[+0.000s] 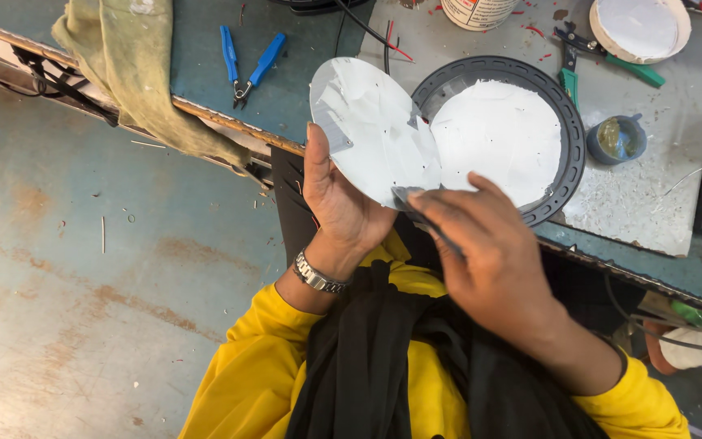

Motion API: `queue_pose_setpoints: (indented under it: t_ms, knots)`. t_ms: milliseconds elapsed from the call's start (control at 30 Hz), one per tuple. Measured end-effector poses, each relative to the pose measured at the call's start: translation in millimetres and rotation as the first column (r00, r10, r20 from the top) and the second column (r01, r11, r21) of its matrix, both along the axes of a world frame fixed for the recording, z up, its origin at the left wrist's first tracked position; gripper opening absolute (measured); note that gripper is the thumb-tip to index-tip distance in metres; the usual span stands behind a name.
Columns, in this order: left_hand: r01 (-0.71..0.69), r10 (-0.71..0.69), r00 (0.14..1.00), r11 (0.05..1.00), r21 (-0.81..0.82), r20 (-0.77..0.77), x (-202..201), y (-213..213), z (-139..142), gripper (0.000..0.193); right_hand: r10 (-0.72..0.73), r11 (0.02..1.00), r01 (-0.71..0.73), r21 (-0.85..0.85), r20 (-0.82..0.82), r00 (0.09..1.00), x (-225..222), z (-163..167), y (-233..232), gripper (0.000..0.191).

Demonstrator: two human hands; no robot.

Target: The person applies a white paste to the interior of a circular plastic housing and to the back of a round LED panel using a small metal spatula. They then place the LED panel into the housing, press it down, and use pliers to trim a wire protruding from the edge.

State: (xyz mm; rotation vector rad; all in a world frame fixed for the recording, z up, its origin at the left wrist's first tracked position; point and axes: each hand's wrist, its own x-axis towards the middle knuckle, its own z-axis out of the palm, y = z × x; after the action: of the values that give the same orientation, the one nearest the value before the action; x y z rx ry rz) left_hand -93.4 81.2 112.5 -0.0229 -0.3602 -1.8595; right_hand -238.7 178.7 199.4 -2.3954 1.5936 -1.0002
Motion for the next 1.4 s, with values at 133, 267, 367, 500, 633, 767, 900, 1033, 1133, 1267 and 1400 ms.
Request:
queue_pose_setpoints:
  t_ms: [133,267,367,500,633,767,900,1033,1133,1267,1400]
  knots:
    - [-0.018,0.017,1.0,0.999,0.048,0.003,-2.0,0.9,-3.0,0.067,0.007,0.999,-0.008,-0.032,-0.041,0.999,12.4,-5.1,11.2,0.042]
    - [-0.027,0.027,1.0,0.999,0.038,-0.001,-3.8,1.4,-3.5,0.065,-0.022,0.997,0.014,-0.074,-0.116,0.993,21.3,-3.9,16.2,0.041]
    - [-0.029,0.029,1.0,0.999,0.033,0.006,-5.3,2.1,-2.2,0.065,-0.038,0.995,0.023,-0.101,-0.151,0.988,23.1,-4.5,19.4,0.04]
    - [-0.032,0.032,0.999,0.999,0.04,0.015,-5.9,3.5,1.3,0.067,-0.036,0.996,0.022,-0.089,-0.164,0.986,21.2,-5.2,25.7,0.042]
    - [-0.096,0.092,0.991,0.994,0.044,0.096,-1.1,-2.4,11.6,0.072,0.084,0.996,-0.082,0.042,-0.054,0.995,3.3,5.2,27.5,0.038]
    - [-0.095,0.104,0.974,0.994,-0.055,0.2,9.7,-9.3,32.1,0.078,-0.128,0.99,0.123,0.067,0.074,0.989,-44.3,24.2,30.4,0.027]
    - [0.038,0.087,0.935,0.94,-0.34,0.344,3.3,-25.3,51.8,0.083,-0.424,0.895,0.446,0.024,0.362,0.83,-102.2,23.8,35.3,0.021]
    - [0.261,0.532,0.507,0.656,-0.708,0.679,-38.2,-43.9,62.6,0.076,-0.356,0.893,0.45,-0.012,0.591,0.724,-146.5,7.1,43.2,0.017]
    - [0.445,0.685,0.192,0.578,-0.684,0.703,-91.3,-51.6,66.3,0.081,-0.369,0.879,0.476,-0.037,0.578,0.728,-174.6,-2.8,48.3,0.021]
    - [0.553,0.862,-0.055,0.446,-0.704,0.504,-156.4,-70.5,66.8,0.082,-0.405,0.856,0.516,-0.007,0.609,0.681,-200.8,-15.0,59.8,0.022]
    - [0.601,0.864,-0.113,0.453,-0.658,0.491,-190.8,-77.8,58.2,0.078,-0.376,0.867,0.498,-0.032,0.615,0.693,-222.4,-25.8,64.3,0.021]
